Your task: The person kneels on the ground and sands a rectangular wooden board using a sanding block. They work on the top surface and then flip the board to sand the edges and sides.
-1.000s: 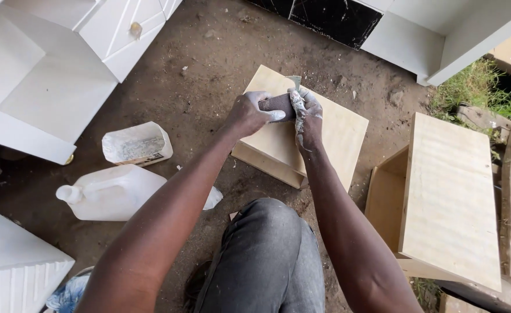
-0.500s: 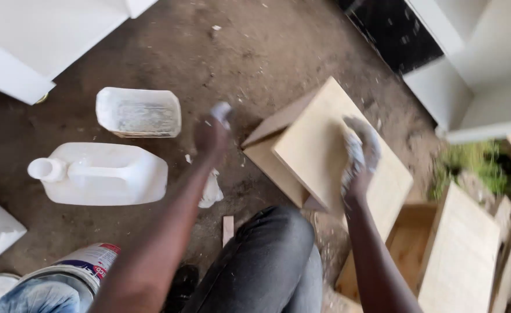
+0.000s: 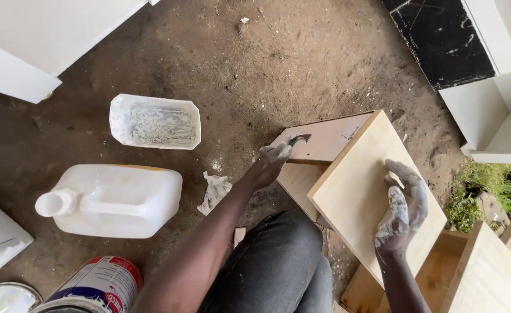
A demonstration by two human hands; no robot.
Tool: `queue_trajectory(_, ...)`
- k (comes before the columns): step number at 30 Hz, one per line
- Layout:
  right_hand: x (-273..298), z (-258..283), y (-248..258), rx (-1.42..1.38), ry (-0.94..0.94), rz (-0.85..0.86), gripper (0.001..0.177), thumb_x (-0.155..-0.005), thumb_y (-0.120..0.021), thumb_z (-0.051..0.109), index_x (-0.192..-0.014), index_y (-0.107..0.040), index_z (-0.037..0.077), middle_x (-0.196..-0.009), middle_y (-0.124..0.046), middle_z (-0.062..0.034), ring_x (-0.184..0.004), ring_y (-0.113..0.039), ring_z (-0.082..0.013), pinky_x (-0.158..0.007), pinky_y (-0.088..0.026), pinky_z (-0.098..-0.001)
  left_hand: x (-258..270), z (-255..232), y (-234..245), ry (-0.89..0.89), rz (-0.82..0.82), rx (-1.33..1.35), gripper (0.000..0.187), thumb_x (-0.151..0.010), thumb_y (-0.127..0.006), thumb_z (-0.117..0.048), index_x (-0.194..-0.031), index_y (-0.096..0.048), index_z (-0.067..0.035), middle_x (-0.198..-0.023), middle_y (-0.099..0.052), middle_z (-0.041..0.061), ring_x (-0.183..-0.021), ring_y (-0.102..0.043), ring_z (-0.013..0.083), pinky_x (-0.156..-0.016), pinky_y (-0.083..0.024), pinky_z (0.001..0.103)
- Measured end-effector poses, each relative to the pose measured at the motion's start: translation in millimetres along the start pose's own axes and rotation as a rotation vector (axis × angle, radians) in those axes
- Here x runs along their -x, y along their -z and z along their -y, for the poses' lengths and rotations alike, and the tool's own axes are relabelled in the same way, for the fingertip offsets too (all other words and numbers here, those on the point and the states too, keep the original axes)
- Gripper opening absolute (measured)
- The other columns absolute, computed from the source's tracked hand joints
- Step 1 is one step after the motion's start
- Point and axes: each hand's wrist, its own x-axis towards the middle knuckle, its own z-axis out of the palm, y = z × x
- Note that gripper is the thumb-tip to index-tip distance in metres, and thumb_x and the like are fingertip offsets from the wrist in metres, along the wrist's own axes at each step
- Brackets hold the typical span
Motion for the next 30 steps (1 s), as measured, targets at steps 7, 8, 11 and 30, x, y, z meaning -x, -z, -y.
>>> queue_trajectory(7,-0.7,5.1,-4.3,0.117,0.092,0.025,0.056,-0.106,-0.037,0.040,-0.130,-0.060,-0.004,-0.132,-0.064,-0.0199,-0.125,-0.062,-0.0296,-0.098,-0.051,-0.0391,-14.9,-75.6,37.9,0.250,0.185,0.640,0.076,-0.099,-0.022,-0.056,-0.164,-0.018,-0.017,-0.171,-0.015,0.017,-0.157,-0.017,0.0349,-0.123,-0.014,0.057)
queue_trajectory(8,-0.1,6.7,0.2,0.113,0.076,0.008,0.061,-0.105,-0.037,0.048,-0.129,-0.060,-0.003,-0.131,-0.065,-0.0192,-0.125,-0.063,-0.0297,-0.097,-0.050,-0.0383,-6.7,-96.1,38.3,0.242,0.203,0.606,0.075,-0.100,-0.030,-0.052,-0.164,-0.017,-0.016,-0.174,-0.012,0.007,-0.160,-0.014,0.0252,-0.125,-0.010,0.049)
queue_trajectory(11,-3.0,12.3,1.2,0.161,0.093,0.063,0.059,-0.106,-0.035,0.040,-0.132,-0.061,-0.006,-0.133,-0.062,-0.0204,-0.126,-0.058,-0.0298,-0.100,-0.048,-0.0405,-37.2,18.8,-9.4,0.230,0.103,0.414,0.076,-0.099,-0.022,-0.063,-0.162,-0.030,-0.022,-0.172,-0.022,0.006,-0.159,-0.018,0.0248,-0.127,-0.006,0.044)
queue_trajectory(30,5.9,4.6,1.8,0.103,0.046,0.069,0.073,-0.102,-0.035,0.066,-0.134,-0.057,0.005,-0.141,-0.058,-0.0162,-0.133,-0.058,-0.0290,-0.102,-0.050,-0.0435,-20.0,-4.5,3.5,0.099,-0.029,0.471,0.065,-0.106,-0.026,-0.051,-0.156,-0.043,-0.012,-0.165,-0.038,0.010,-0.152,-0.034,0.0273,-0.126,-0.022,0.039)
